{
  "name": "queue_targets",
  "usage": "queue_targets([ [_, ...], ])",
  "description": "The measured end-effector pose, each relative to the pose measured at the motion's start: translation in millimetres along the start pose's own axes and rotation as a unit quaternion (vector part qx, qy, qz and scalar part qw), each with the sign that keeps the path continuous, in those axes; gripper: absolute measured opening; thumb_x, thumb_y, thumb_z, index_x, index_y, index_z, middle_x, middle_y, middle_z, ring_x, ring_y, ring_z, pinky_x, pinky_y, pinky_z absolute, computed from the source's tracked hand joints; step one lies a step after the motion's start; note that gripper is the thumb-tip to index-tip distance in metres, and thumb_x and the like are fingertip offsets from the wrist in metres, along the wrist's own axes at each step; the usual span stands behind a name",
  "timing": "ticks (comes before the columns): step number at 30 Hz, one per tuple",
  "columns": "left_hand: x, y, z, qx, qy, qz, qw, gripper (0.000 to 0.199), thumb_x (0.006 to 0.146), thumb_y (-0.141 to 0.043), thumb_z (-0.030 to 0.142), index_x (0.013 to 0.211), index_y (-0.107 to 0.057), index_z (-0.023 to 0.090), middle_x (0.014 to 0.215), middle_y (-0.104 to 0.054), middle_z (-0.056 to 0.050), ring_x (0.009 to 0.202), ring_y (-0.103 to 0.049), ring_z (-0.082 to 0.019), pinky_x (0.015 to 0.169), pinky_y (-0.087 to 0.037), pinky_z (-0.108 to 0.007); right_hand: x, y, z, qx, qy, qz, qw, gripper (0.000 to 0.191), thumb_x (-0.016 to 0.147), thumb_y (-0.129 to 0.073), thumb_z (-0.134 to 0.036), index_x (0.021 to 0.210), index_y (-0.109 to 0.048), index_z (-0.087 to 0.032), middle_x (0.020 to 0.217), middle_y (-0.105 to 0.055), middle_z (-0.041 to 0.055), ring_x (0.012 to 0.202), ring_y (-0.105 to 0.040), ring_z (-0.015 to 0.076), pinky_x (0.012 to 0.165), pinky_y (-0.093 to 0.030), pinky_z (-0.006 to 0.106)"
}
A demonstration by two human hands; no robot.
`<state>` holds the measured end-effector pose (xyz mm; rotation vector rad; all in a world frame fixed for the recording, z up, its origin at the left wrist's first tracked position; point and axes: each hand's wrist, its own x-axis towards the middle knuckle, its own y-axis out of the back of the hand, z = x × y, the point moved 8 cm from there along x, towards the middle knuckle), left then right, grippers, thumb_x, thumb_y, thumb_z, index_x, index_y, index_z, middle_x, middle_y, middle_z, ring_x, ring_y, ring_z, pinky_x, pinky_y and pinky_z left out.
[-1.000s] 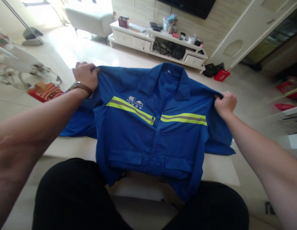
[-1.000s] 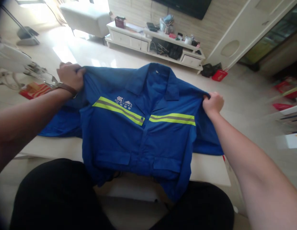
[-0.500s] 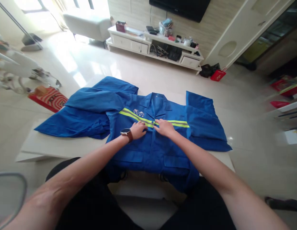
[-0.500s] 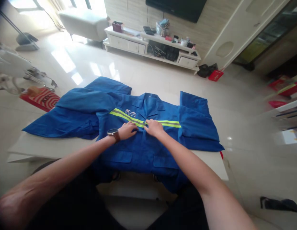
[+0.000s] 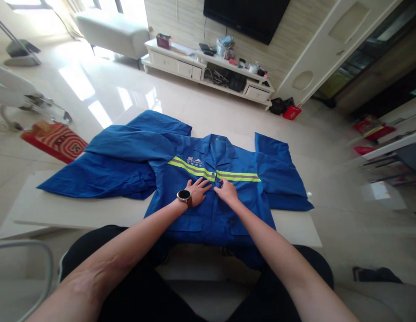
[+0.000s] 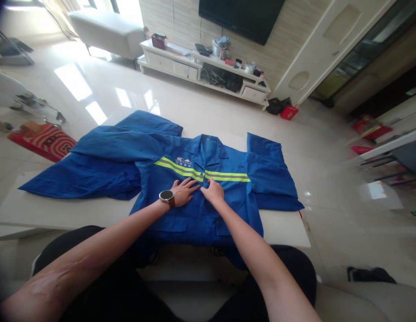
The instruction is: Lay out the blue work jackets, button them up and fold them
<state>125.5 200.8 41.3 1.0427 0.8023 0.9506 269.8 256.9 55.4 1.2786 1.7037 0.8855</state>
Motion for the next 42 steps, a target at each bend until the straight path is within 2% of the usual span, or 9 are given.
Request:
queue_targets([
  [2, 2, 1.5, 3, 0.002, -0.018, 0.013, 1.0, 0.063, 0.089, -0.054, 0.028, 0.151, -0.048, 0.036, 0.166, -0.033, -0.004, 0.152, -0.025, -0.035, 0.116, -0.025, -0.065, -2, -1, 8, 0.081, -0.01, 0.041, 0.996, 0.027, 0.078, -0.059, -0.03, 0.103, -0.064, -0.021, 0.087, -0.071, 0.0061, 0.086, -0.067, 0.0256, 0.083, -0.052, 0.036],
  [5, 4, 11.5, 6, 0.0, -0.027, 0.036, 0.999, 0.056, 0.087, -0.053, 0.022, 0.142, -0.056, 0.032, 0.156, -0.049, -0.007, 0.147, -0.035, -0.032, 0.119, -0.019, -0.065, -10, -5, 23, 0.158, -0.018, 0.09, 0.983, 0.033, 0.079, -0.048, -0.022, 0.109, -0.06, -0.019, 0.083, -0.067, 0.0046, 0.08, -0.065, 0.022, 0.08, -0.053, 0.033],
  [8, 3, 22.3, 8, -0.01, -0.023, 0.044, 0.999, 0.048, 0.088, -0.049, 0.018, 0.134, -0.06, 0.028, 0.136, -0.063, -0.01, 0.131, -0.05, -0.03, 0.115, -0.025, -0.063, -22, -6, 33, 0.197, -0.001, 0.147, 0.969, 0.039, 0.081, -0.044, -0.022, 0.12, -0.052, -0.02, 0.09, -0.064, 0.0044, 0.081, -0.062, 0.0209, 0.08, -0.053, 0.032],
  [11, 3, 29.2, 11, -0.013, -0.024, 0.047, 0.999, 0.048, 0.091, -0.045, 0.018, 0.136, -0.059, 0.028, 0.128, -0.065, -0.011, 0.121, -0.054, -0.03, 0.11, -0.031, -0.059, -32, -6, 30, 0.172, 0.044, 0.195, 0.965, 0.028, 0.083, -0.041, -0.018, 0.106, -0.055, -0.023, 0.102, -0.06, 0.0071, 0.093, -0.06, 0.0217, 0.089, -0.051, 0.034],
  [19, 11, 22.2, 6, -0.04, -0.024, 0.057, 0.997, 0.054, 0.093, -0.042, 0.021, 0.142, -0.059, 0.037, 0.139, -0.06, -0.006, 0.133, -0.049, -0.029, 0.116, -0.024, -0.061, -29, -13, 21, 0.073, 0.064, 0.158, 0.983, 0.026, 0.082, -0.038, -0.007, 0.084, -0.058, -0.023, 0.098, -0.058, 0.0087, 0.106, -0.053, 0.0247, 0.1, -0.044, 0.036],
  [25, 16, 8.5, 1, -0.044, 0.009, 0.052, 0.998, 0.06, 0.095, -0.04, 0.026, 0.153, -0.044, 0.041, 0.157, -0.049, -0.002, 0.149, -0.036, -0.027, 0.123, -0.012, -0.062, -29, -12, 23, 0.117, 0.078, 0.187, 0.972, 0.024, 0.08, -0.037, -0.006, 0.082, -0.052, -0.025, 0.095, -0.055, 0.0073, 0.1, -0.054, 0.0246, 0.098, -0.046, 0.038],
  [29, 22, 5.6, -4, -0.045, 0.031, 0.045, 0.998, 0.06, 0.097, -0.039, 0.033, 0.157, -0.039, 0.038, 0.166, -0.035, -0.001, 0.153, -0.03, -0.028, 0.123, -0.013, -0.064, -30, -6, 34, 0.153, 0.035, 0.237, 0.959, 0.028, 0.08, -0.031, -0.004, 0.083, -0.048, -0.026, 0.093, -0.053, 0.0075, 0.097, -0.055, 0.0241, 0.097, -0.046, 0.037],
  [32, 26, 3.7, -7, -0.049, 0.037, 0.041, 0.997, 0.06, 0.098, -0.04, 0.034, 0.157, -0.039, 0.038, 0.167, -0.033, -0.001, 0.154, -0.028, -0.028, 0.123, -0.012, -0.065, -27, -9, 38, 0.149, 0.015, 0.218, 0.964, 0.03, 0.08, -0.029, -0.002, 0.082, -0.049, -0.025, 0.094, -0.054, 0.0082, 0.096, -0.056, 0.0234, 0.096, -0.047, 0.035],
  [42, 28, -7.2, -12, -0.061, 0.039, 0.066, 0.995, 0.056, 0.1, -0.039, 0.04, 0.156, -0.039, 0.039, 0.167, -0.031, -0.001, 0.155, -0.026, -0.027, 0.123, -0.006, -0.067, -28, -11, 30, 0.149, 0.047, 0.221, 0.963, 0.013, 0.094, -0.043, -0.026, 0.081, -0.047, -0.025, 0.095, -0.052, 0.0058, 0.093, -0.055, 0.0225, 0.091, -0.048, 0.034],
])
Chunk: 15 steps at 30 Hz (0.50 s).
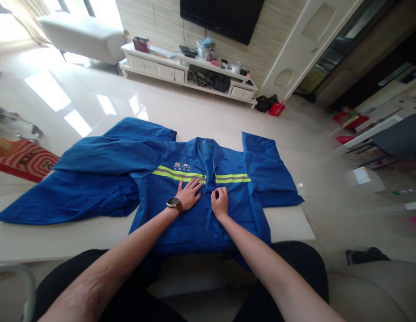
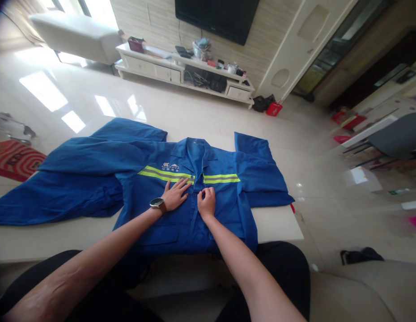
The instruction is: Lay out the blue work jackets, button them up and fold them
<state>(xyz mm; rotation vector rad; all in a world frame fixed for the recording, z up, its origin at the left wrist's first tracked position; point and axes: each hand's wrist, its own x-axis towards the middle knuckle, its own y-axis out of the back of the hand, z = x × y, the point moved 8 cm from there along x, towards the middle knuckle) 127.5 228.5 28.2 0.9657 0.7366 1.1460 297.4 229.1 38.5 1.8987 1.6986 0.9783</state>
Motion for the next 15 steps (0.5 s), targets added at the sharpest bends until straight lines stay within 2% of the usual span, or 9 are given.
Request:
queue_targets([
  [3, 10, 5.4, 0, -0.02, 0.012, 0.012, 1.0, 0.049, 0.101, -0.039, 0.045, 0.149, -0.049, 0.04, 0.164, -0.039, -0.001, 0.151, -0.033, -0.029, 0.122, -0.005, -0.068, -1, -1, 0, -0.011, 0.002, 0.0, 1.0, 0.012, 0.093, -0.047, -0.028, 0.081, -0.047, -0.025, 0.094, -0.051, 0.0051, 0.092, -0.054, 0.0217, 0.088, -0.047, 0.033],
  [6, 29, 13.1, 2, -0.041, 0.017, 0.026, 0.999, 0.038, 0.102, -0.041, 0.044, 0.13, -0.065, 0.036, 0.154, -0.053, -0.002, 0.143, -0.045, -0.028, 0.122, -0.006, -0.065, -1, -3, 0, -0.02, 0.013, 0.007, 1.0, 0.007, 0.089, -0.048, -0.022, 0.083, -0.048, -0.024, 0.094, -0.051, 0.0045, 0.093, -0.053, 0.0212, 0.088, -0.046, 0.033],
  [8, 45, 16.9, 3, -0.059, 0.015, 0.045, 0.997, 0.031, 0.101, -0.045, 0.038, 0.119, -0.07, 0.031, 0.143, -0.063, -0.004, 0.135, -0.052, -0.026, 0.122, -0.017, -0.058, -1, -4, 0, -0.02, 0.026, 0.019, 0.999, 0.006, 0.088, -0.048, -0.019, 0.084, -0.049, -0.023, 0.094, -0.05, 0.004, 0.093, -0.052, 0.0208, 0.087, -0.045, 0.033],
  [11, 62, 19.4, -3, -0.084, 0.048, 0.1, 0.99, 0.027, 0.098, -0.049, 0.029, 0.116, -0.069, 0.026, 0.125, -0.071, -0.007, 0.119, -0.059, -0.025, 0.109, -0.036, -0.047, -1, -4, -1, -0.025, 0.041, 0.03, 0.998, 0.006, 0.087, -0.049, -0.018, 0.084, -0.049, -0.023, 0.093, -0.05, 0.0034, 0.092, -0.051, 0.0203, 0.085, -0.045, 0.032],
  [13, 67, 18.3, -8, -0.082, 0.079, 0.136, 0.984, 0.026, 0.099, -0.05, 0.03, 0.116, -0.068, 0.025, 0.117, -0.071, -0.008, 0.114, -0.059, -0.027, 0.1, -0.039, -0.045, -1, -5, -2, -0.034, 0.044, 0.03, 0.998, 0.006, 0.088, -0.05, -0.018, 0.084, -0.049, -0.023, 0.093, -0.05, 0.0035, 0.092, -0.051, 0.0204, 0.085, -0.044, 0.032],
  [15, 68, 16.2, -7, -0.062, 0.082, 0.157, 0.982, 0.025, 0.1, -0.051, 0.035, 0.115, -0.07, 0.027, 0.116, -0.069, -0.009, 0.114, -0.056, -0.029, 0.097, -0.038, -0.045, -1, -5, -3, -0.041, 0.045, 0.027, 0.998, 0.006, 0.088, -0.05, -0.018, 0.085, -0.049, -0.023, 0.093, -0.05, 0.0037, 0.093, -0.051, 0.0205, 0.086, -0.044, 0.032],
])
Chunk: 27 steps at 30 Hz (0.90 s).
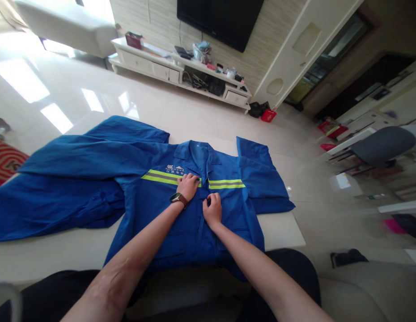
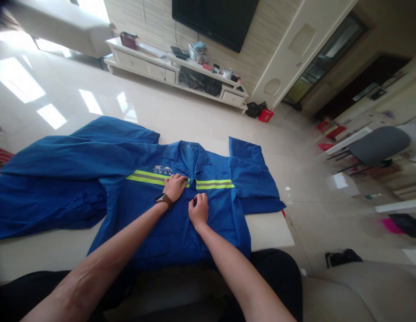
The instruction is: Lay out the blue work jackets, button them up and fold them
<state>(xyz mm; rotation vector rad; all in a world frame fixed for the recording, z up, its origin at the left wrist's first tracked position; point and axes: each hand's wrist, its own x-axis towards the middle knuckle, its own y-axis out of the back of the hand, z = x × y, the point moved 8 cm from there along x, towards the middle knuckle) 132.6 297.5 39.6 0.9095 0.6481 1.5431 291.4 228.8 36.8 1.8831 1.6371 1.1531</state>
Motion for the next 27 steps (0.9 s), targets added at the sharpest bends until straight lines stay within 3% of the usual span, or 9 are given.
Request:
queue_targets([
  [11, -1, -1.2, 4, 0.049, -0.004, 0.029, 0.998, 0.025, 0.102, -0.049, 0.033, 0.109, -0.072, 0.025, 0.114, -0.064, -0.01, 0.11, -0.053, -0.029, 0.092, -0.037, -0.044, 4, -2, -5, -0.014, -0.007, -0.031, 0.999, 0.005, 0.09, -0.05, -0.02, 0.092, -0.054, -0.022, 0.1, -0.054, 0.0064, 0.099, -0.053, 0.0224, 0.089, -0.045, 0.034],
  [16, -1, -3.1, 3, 0.064, -0.012, 0.02, 0.998, 0.022, 0.102, -0.05, 0.033, 0.106, -0.07, 0.025, 0.111, -0.065, -0.009, 0.11, -0.053, -0.027, 0.091, -0.037, -0.041, 38, -10, -23, -0.063, -0.007, -0.044, 0.997, 0.02, 0.092, -0.059, -0.037, 0.102, -0.059, -0.02, 0.112, -0.058, 0.0108, 0.108, -0.052, 0.027, 0.09, -0.044, 0.038],
  [20, -1, -2.4, 1, 0.053, -0.016, 0.02, 0.998, 0.017, 0.101, -0.053, 0.031, 0.105, -0.068, 0.025, 0.108, -0.066, -0.007, 0.108, -0.055, -0.025, 0.088, -0.038, -0.039, 61, -22, -24, -0.101, -0.071, -0.055, 0.991, 0.03, 0.092, -0.06, -0.048, 0.1, -0.062, -0.02, 0.113, -0.061, 0.0127, 0.109, -0.052, 0.0308, 0.085, -0.043, 0.041],
  [27, -1, -1.8, -1, 0.05, -0.016, 0.022, 0.998, 0.012, 0.099, -0.055, 0.028, 0.101, -0.066, 0.024, 0.106, -0.068, -0.007, 0.107, -0.057, -0.025, 0.089, -0.038, -0.039, 65, -29, -11, -0.057, -0.104, -0.035, 0.992, 0.015, 0.09, -0.054, -0.021, 0.099, -0.067, -0.02, 0.108, -0.066, 0.0102, 0.107, -0.055, 0.0279, 0.087, -0.041, 0.039],
])
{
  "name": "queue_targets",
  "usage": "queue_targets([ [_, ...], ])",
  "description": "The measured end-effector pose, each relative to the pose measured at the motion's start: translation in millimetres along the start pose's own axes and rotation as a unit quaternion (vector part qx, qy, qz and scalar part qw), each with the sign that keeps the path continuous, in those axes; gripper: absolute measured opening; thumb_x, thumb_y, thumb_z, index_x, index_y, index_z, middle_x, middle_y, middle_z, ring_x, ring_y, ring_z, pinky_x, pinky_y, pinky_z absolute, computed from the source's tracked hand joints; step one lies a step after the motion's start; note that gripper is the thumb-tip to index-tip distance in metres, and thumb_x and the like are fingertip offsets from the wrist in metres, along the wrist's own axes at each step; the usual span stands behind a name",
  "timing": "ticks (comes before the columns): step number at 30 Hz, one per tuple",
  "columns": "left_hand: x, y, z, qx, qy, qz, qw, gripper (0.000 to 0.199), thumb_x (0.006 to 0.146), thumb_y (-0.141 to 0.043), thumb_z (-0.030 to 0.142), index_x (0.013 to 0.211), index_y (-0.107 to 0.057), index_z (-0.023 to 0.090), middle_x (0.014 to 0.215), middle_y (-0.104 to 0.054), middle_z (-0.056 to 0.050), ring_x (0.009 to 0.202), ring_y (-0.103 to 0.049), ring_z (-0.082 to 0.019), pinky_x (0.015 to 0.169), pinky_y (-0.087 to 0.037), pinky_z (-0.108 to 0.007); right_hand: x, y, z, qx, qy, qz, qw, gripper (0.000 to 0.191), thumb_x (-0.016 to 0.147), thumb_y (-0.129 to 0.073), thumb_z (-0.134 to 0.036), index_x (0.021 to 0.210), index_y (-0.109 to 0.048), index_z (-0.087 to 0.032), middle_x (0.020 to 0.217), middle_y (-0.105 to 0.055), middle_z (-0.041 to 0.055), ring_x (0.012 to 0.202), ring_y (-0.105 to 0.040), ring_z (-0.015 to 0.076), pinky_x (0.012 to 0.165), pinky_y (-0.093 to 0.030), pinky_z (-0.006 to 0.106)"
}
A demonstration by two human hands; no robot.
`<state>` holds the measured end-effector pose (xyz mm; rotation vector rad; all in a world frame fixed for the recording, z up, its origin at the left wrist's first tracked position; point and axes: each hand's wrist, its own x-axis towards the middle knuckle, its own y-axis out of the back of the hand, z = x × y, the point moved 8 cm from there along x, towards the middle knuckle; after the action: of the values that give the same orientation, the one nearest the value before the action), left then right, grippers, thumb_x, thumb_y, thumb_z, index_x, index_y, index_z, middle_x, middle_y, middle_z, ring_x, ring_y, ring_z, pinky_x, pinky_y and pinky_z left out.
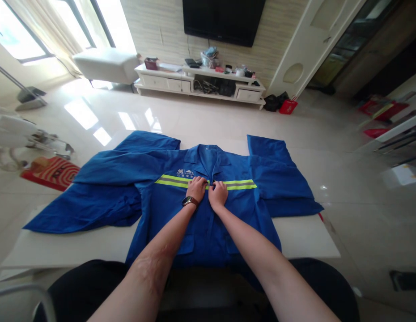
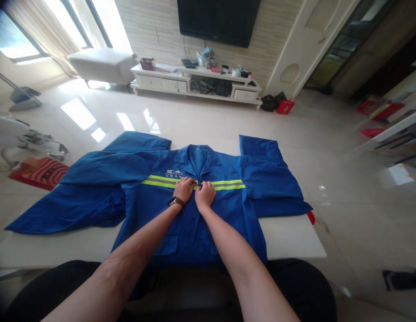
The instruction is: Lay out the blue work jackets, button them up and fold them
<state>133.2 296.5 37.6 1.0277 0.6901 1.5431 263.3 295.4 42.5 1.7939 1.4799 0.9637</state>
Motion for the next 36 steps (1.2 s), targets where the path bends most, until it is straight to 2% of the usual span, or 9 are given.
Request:
queue_targets([
  [3, 0, -0.1, 1, 0.003, -0.004, -0.002, 1.0, 0.013, 0.1, -0.054, 0.029, 0.101, -0.066, 0.024, 0.105, -0.067, -0.007, 0.107, -0.057, -0.025, 0.089, -0.039, -0.039, 5, 5, 0, 0.044, 0.012, 0.032, 0.998, 0.017, 0.089, -0.053, -0.018, 0.095, -0.068, -0.02, 0.103, -0.067, 0.009, 0.103, -0.056, 0.0255, 0.09, -0.041, 0.036],
  [6, 0, -0.5, 2, 0.008, -0.005, -0.006, 1.0, 0.014, 0.1, -0.053, 0.029, 0.101, -0.066, 0.024, 0.104, -0.067, -0.007, 0.106, -0.057, -0.025, 0.09, -0.039, -0.039, 12, 4, -6, 0.087, 0.06, 0.04, 0.994, 0.017, 0.088, -0.051, -0.017, 0.094, -0.067, -0.02, 0.101, -0.065, 0.0085, 0.099, -0.058, 0.0234, 0.09, -0.043, 0.034],
  [12, 1, -0.2, 1, 0.006, 0.007, -0.013, 1.0, 0.014, 0.099, -0.053, 0.028, 0.103, -0.066, 0.024, 0.108, -0.068, -0.007, 0.108, -0.056, -0.025, 0.091, -0.039, -0.039, 20, -20, -4, 0.138, 0.135, -0.05, 0.98, 0.018, 0.083, -0.05, -0.012, 0.089, -0.066, -0.018, 0.096, -0.064, 0.0079, 0.093, -0.06, 0.0212, 0.09, -0.047, 0.032],
  [19, 0, -0.8, 2, -0.009, 0.009, -0.028, 1.0, 0.017, 0.1, -0.051, 0.025, 0.106, -0.066, 0.024, 0.112, -0.067, -0.009, 0.113, -0.056, -0.026, 0.095, -0.04, -0.041, 18, -23, 5, 0.151, 0.136, -0.054, 0.978, 0.023, 0.084, -0.049, -0.014, 0.097, -0.067, -0.018, 0.101, -0.065, 0.009, 0.099, -0.061, 0.0225, 0.093, -0.049, 0.034],
  [23, 0, -1.8, 2, -0.015, 0.003, -0.03, 0.999, 0.021, 0.099, -0.049, 0.019, 0.106, -0.067, 0.023, 0.11, -0.067, -0.009, 0.112, -0.057, -0.025, 0.094, -0.04, -0.04, 18, -23, 6, 0.159, 0.134, -0.051, 0.977, 0.023, 0.083, -0.049, -0.014, 0.099, -0.067, -0.017, 0.1, -0.065, 0.0092, 0.099, -0.061, 0.0227, 0.094, -0.048, 0.034],
  [31, 0, -3.3, -1, -0.029, 0.01, -0.021, 0.999, 0.021, 0.099, -0.049, 0.021, 0.103, -0.069, 0.022, 0.107, -0.069, -0.008, 0.109, -0.058, -0.025, 0.093, -0.04, -0.039, 16, -23, 1, 0.146, 0.153, -0.063, 0.975, 0.026, 0.083, -0.051, -0.014, 0.103, -0.067, -0.017, 0.104, -0.064, 0.0082, 0.1, -0.06, 0.0214, 0.093, -0.048, 0.031],
  [36, 0, -2.9, -1, -0.027, 0.006, -0.017, 0.999, 0.022, 0.099, -0.049, 0.022, 0.102, -0.07, 0.023, 0.105, -0.07, -0.008, 0.107, -0.058, -0.025, 0.092, -0.04, -0.04, 16, -23, 0, 0.118, 0.144, -0.074, 0.98, 0.025, 0.093, -0.046, -0.019, 0.104, -0.067, -0.02, 0.105, -0.063, 0.0076, 0.098, -0.06, 0.0207, 0.09, -0.047, 0.03],
])
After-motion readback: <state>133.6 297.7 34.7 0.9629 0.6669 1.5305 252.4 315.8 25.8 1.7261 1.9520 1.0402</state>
